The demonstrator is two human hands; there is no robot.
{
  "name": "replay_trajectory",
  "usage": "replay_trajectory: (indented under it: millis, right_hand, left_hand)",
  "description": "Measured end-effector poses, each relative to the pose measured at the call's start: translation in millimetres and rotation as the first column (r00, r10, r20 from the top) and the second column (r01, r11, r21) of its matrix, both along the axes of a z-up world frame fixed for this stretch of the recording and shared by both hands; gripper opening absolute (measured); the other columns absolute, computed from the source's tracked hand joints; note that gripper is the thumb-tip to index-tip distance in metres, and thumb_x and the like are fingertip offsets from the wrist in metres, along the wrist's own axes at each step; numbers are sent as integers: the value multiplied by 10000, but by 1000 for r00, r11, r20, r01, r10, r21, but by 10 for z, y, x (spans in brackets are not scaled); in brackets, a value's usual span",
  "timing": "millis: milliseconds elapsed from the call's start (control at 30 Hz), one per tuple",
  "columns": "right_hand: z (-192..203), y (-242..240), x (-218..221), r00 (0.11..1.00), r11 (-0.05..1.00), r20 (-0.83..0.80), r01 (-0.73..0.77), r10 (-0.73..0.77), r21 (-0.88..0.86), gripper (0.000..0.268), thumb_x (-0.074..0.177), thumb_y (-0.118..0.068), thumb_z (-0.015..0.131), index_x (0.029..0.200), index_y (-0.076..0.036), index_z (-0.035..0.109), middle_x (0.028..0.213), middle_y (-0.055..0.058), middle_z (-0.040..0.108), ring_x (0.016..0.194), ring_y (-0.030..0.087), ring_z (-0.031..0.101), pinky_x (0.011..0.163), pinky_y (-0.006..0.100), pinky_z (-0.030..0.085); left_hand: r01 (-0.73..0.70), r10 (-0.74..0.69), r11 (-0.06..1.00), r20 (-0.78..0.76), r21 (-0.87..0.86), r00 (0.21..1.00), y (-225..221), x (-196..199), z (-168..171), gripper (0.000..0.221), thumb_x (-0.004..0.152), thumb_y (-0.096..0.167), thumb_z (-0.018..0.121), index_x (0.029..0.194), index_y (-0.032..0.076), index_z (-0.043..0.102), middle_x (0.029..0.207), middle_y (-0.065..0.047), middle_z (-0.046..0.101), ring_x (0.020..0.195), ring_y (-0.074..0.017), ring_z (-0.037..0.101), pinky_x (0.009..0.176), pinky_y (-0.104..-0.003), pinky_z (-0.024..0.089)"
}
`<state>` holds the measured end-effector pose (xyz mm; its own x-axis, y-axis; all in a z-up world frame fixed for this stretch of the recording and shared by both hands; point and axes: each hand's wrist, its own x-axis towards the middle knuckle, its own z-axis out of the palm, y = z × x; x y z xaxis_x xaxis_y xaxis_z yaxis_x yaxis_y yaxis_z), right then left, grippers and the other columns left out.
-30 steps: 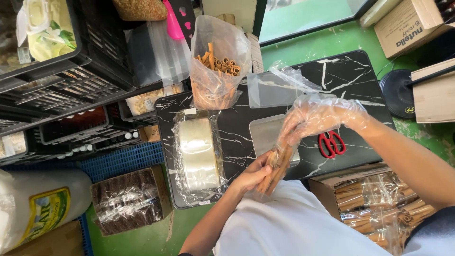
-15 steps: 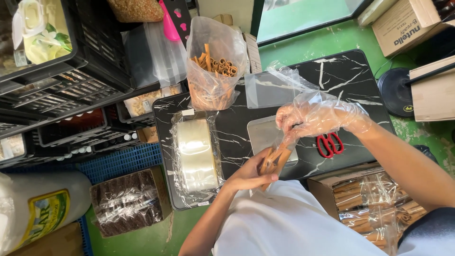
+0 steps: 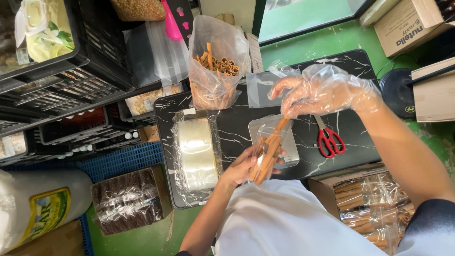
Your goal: The person picks up cinnamon sticks from a large bag, places them on a scale to measure, and then puts the measured cinnamon sticks into smaller plastic bags.
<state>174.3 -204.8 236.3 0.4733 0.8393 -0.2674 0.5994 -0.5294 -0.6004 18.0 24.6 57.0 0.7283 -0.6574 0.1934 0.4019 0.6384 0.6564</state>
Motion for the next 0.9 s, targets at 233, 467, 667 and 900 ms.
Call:
replay_trajectory:
  millis: [233, 467, 667, 900]
  right_hand:
    - [-104, 96, 134, 982, 996, -185, 19, -36, -89, 408, 902, -573, 626, 882, -196, 781, 1388, 37, 619, 1177, 315, 676, 982, 471, 552]
    - [-776, 309, -68, 942, 993, -314, -113, 119, 38, 462, 884, -649, 625, 1194, -325, 739, 1028, -94, 791, 792, 136, 740, 802, 295, 579]
    - [-908, 141, -142, 958, 970, -250, -83, 142, 230, 330, 917, -563, 634, 1005, -277, 771, 1096, -46, 802, 920, 207, 761, 822, 373, 574]
    - [-1107, -49, -76, 959, 982, -282, 27, 28, 188, 244, 887, -412, 757, 876, -173, 804, 1176, -9, 716, 1108, 217, 687, 943, 425, 538]
  left_hand:
    - [91, -94, 995, -146, -29, 985, -161, -219, -224, 945, 936, 561, 610, 1537, -80, 263, 1456, -352, 446, 1328, -500, 486, 1078, -692, 405]
    - [86, -91, 995, -112, -46, 990, -41, -354, -267, 822, 1036, 469, 499, 1579, -57, 178, 1475, -369, 426, 1269, -499, 532, 968, -705, 465]
    - [2, 6, 997, -94, 81, 996, 3, -335, -89, 733, 1034, 418, 537, 1523, -78, 309, 1346, -298, 539, 1200, -453, 582, 951, -671, 503]
    - [-109, 61, 878, 118, 467, 991, 247, -271, 127, 585, 948, 14, 647, 1503, 8, 462, 842, -134, 658, 681, -194, 681, 617, -356, 596]
